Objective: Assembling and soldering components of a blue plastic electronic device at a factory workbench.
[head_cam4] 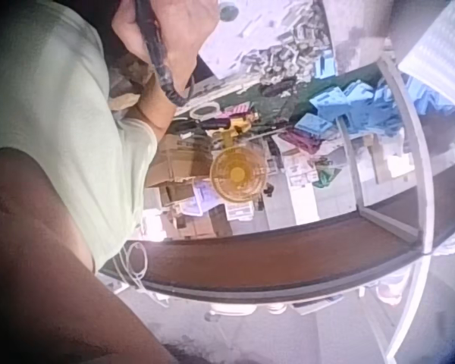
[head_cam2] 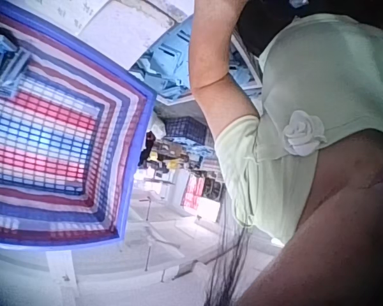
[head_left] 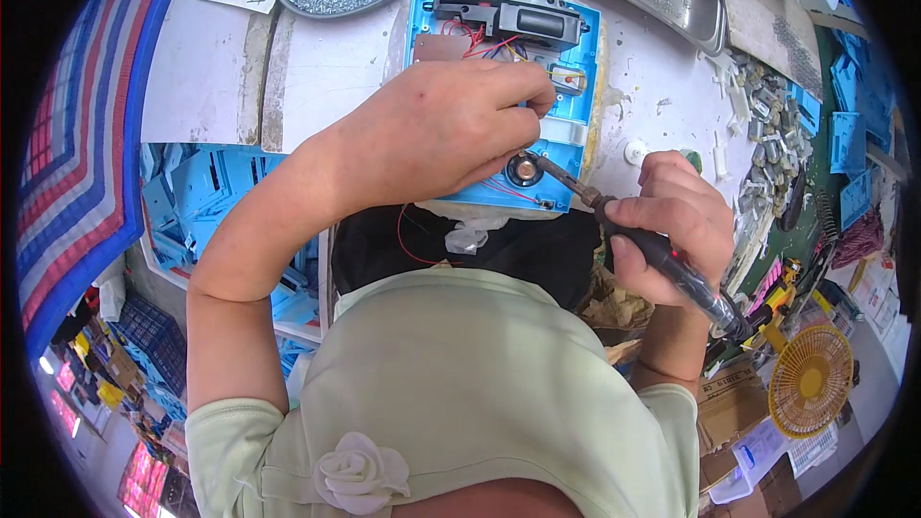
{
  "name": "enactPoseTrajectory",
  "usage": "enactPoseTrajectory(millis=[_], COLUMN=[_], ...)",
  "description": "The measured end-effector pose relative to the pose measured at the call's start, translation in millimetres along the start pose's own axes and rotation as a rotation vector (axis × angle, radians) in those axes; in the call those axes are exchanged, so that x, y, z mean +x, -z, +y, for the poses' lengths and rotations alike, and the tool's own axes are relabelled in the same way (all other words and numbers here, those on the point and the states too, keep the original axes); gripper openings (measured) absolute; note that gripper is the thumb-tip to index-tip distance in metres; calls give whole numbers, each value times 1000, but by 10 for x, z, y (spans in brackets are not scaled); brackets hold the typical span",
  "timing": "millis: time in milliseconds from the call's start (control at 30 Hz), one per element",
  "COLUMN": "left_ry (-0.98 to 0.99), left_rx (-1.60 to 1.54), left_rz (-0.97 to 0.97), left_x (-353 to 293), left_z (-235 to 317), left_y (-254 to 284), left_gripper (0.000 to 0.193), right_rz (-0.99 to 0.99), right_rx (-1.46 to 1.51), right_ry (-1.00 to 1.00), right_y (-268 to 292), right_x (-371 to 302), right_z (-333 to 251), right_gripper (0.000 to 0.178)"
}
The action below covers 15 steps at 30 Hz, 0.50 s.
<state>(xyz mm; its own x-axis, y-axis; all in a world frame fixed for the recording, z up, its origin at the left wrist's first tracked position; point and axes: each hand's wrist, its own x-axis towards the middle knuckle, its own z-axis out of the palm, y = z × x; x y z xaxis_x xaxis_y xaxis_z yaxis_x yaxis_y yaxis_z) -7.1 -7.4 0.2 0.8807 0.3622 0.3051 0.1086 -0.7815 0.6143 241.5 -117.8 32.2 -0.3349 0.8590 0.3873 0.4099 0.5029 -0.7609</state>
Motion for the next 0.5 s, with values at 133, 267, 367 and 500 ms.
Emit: enactPoseTrajectory(millis=[133,267,367,500], left_ry=[13,8,6,19], left_rx=[12,11,17,8], left_rz=[-31,-25,-20,-23], left_x=[-5,0,7,-2], left_z=[10,9,11,13], left_y=[17,18,20,24], left_gripper=[18,18,17,16], right_rz=[36,66,86,89], right_rx=[51,52,57,73], right_ry=[-16,-22,-28,-40], right_y=[40,61,99,120], right_x=[-56,-97,-123,-125], right_z=[13,29,38,37], right_gripper=[24,23,22,23])
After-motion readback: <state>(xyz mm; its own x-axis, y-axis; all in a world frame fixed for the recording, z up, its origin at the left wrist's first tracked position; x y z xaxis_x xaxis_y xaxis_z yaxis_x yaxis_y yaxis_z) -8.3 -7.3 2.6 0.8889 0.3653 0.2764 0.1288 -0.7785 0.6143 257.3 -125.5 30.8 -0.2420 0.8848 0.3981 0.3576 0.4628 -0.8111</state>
